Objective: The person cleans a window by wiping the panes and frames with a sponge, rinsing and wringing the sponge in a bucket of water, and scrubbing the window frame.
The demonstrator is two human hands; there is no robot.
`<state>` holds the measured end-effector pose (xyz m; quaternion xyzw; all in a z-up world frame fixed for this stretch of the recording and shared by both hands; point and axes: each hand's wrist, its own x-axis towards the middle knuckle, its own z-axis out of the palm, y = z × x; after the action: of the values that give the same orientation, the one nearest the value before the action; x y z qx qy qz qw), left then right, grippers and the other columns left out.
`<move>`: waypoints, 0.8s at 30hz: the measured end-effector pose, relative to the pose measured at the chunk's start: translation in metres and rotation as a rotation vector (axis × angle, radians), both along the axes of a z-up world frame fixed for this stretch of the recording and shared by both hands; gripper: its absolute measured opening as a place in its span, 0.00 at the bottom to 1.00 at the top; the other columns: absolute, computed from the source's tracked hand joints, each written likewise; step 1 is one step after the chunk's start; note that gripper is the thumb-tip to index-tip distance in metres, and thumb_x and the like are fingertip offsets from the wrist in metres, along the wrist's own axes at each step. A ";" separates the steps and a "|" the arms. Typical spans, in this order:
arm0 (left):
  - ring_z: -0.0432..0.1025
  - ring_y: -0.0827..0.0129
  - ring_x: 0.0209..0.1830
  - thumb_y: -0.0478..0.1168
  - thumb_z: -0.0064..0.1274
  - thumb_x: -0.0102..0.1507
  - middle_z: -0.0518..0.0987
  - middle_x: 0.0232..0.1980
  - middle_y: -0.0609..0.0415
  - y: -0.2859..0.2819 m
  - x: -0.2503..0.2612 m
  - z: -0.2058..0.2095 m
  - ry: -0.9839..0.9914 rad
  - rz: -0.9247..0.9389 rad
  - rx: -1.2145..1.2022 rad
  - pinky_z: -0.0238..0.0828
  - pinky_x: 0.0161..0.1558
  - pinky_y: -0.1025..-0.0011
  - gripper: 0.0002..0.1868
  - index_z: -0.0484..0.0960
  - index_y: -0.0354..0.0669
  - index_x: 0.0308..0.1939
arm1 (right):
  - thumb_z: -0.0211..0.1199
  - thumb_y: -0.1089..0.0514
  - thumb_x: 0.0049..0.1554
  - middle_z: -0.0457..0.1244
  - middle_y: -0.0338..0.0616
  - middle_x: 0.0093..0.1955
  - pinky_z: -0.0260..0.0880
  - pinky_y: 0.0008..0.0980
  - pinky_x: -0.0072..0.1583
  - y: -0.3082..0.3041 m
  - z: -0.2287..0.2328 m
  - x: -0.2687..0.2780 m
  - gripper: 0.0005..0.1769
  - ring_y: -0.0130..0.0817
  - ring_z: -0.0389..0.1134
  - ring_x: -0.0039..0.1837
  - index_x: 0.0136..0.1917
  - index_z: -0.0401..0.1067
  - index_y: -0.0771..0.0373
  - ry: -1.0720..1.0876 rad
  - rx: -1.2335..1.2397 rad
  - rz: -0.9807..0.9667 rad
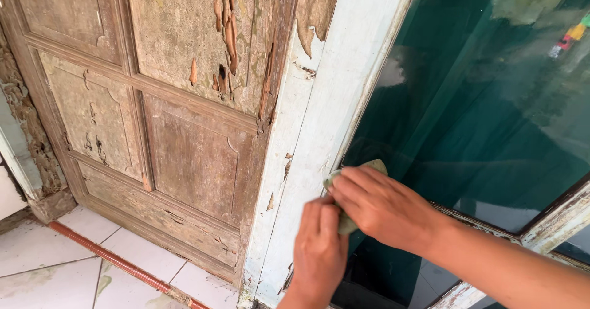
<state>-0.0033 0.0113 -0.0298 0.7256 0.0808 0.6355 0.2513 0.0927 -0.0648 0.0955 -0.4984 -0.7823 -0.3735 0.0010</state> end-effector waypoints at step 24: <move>0.73 0.44 0.54 0.23 0.54 0.52 0.77 0.54 0.39 0.004 0.000 0.030 0.011 0.036 0.069 0.74 0.52 0.58 0.18 0.74 0.30 0.47 | 0.62 0.64 0.47 0.63 0.45 0.43 0.68 0.35 0.52 0.005 -0.010 -0.020 0.10 0.39 0.64 0.51 0.43 0.74 0.68 -0.051 0.193 -0.391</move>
<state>-0.0033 0.0156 0.0001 0.7357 0.0731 0.6383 0.2145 0.0724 -0.0600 0.0856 -0.6287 -0.6311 -0.4522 -0.0438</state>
